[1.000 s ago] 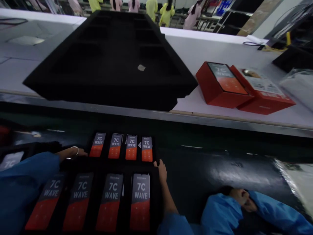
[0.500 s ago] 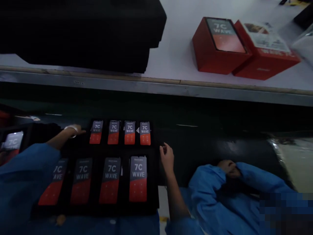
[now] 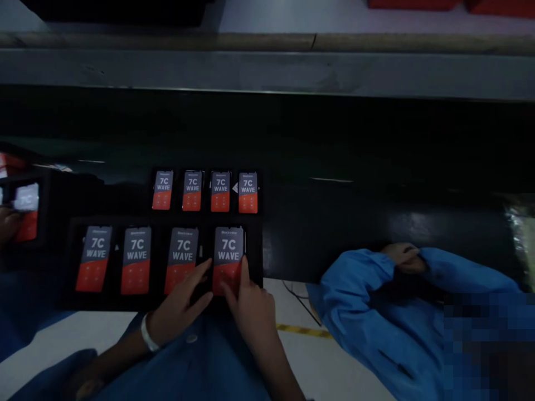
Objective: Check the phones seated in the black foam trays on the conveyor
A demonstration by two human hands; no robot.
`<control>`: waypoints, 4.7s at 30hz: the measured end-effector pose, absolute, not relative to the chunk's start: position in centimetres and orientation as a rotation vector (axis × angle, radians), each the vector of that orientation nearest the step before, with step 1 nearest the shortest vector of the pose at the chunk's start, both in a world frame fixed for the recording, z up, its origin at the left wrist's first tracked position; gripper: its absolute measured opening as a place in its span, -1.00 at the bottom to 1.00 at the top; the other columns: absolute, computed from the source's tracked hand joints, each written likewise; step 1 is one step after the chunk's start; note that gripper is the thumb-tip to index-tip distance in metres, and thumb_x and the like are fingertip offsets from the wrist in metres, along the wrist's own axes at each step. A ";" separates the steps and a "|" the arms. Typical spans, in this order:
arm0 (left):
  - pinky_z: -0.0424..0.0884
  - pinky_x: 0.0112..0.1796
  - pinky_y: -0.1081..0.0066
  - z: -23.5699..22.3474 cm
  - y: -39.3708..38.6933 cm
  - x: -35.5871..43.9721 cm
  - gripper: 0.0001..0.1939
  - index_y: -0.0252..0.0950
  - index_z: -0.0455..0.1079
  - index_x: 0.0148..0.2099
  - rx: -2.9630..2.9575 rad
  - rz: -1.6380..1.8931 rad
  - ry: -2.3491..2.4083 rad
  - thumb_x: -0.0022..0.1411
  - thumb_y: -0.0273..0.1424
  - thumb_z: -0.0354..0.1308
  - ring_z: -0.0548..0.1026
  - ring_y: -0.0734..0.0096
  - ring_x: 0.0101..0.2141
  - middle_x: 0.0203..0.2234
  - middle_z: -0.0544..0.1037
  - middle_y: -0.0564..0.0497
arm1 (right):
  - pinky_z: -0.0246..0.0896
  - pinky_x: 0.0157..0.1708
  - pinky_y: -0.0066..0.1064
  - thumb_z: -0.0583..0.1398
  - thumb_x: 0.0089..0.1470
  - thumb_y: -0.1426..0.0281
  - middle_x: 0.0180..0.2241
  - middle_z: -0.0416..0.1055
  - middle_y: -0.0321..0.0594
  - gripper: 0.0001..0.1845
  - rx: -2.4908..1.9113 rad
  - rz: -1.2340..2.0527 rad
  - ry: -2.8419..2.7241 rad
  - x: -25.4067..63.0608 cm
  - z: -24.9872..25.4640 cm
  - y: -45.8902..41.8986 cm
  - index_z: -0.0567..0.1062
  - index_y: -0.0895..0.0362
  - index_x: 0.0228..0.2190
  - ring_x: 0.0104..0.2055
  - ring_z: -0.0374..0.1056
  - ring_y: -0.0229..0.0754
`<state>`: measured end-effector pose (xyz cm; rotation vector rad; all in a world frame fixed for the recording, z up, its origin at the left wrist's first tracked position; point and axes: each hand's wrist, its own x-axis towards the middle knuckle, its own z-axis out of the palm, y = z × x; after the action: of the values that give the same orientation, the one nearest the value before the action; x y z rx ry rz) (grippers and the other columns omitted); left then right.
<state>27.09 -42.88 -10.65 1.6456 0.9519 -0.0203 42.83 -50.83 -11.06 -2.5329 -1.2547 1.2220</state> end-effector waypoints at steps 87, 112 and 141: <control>0.25 0.11 0.05 -12.8 -42.8 27.3 -0.23 -0.23 -0.35 0.37 1.852 0.114 1.000 0.23 -0.49 -0.03 0.18 0.10 0.18 0.23 0.11 -0.22 | -0.05 0.15 0.15 0.15 0.09 0.37 0.24 -0.14 -0.18 -0.70 -2.023 0.338 -1.561 45.0 -16.2 -47.8 0.45 0.02 -0.10 0.29 -0.20 0.23; 0.23 0.14 0.10 -13.3 -43.1 26.8 -0.22 -0.27 -0.34 0.36 1.927 0.122 0.971 0.21 -0.51 -0.02 0.13 0.13 0.21 0.26 0.04 -0.22 | 0.18 0.03 0.05 0.19 -0.01 0.49 0.04 0.22 -0.22 -0.91 -1.825 0.234 -1.431 44.8 -16.5 -50.3 0.48 0.07 -0.41 0.16 0.11 0.10; 0.23 0.14 0.09 -13.2 -43.2 26.6 -0.22 -0.28 -0.33 0.36 1.909 0.123 0.965 0.20 -0.52 -0.02 0.14 0.11 0.21 0.26 0.05 -0.25 | 0.31 -0.18 -0.18 0.22 0.01 0.48 -0.11 0.23 -0.16 -0.81 -1.958 0.222 -1.526 44.9 -16.8 -51.6 0.53 0.04 -0.28 -0.08 0.24 -0.08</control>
<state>26.58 -43.21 -13.20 1.9094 0.9653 0.1233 44.86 -51.57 -16.76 -1.9579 -1.5257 0.2218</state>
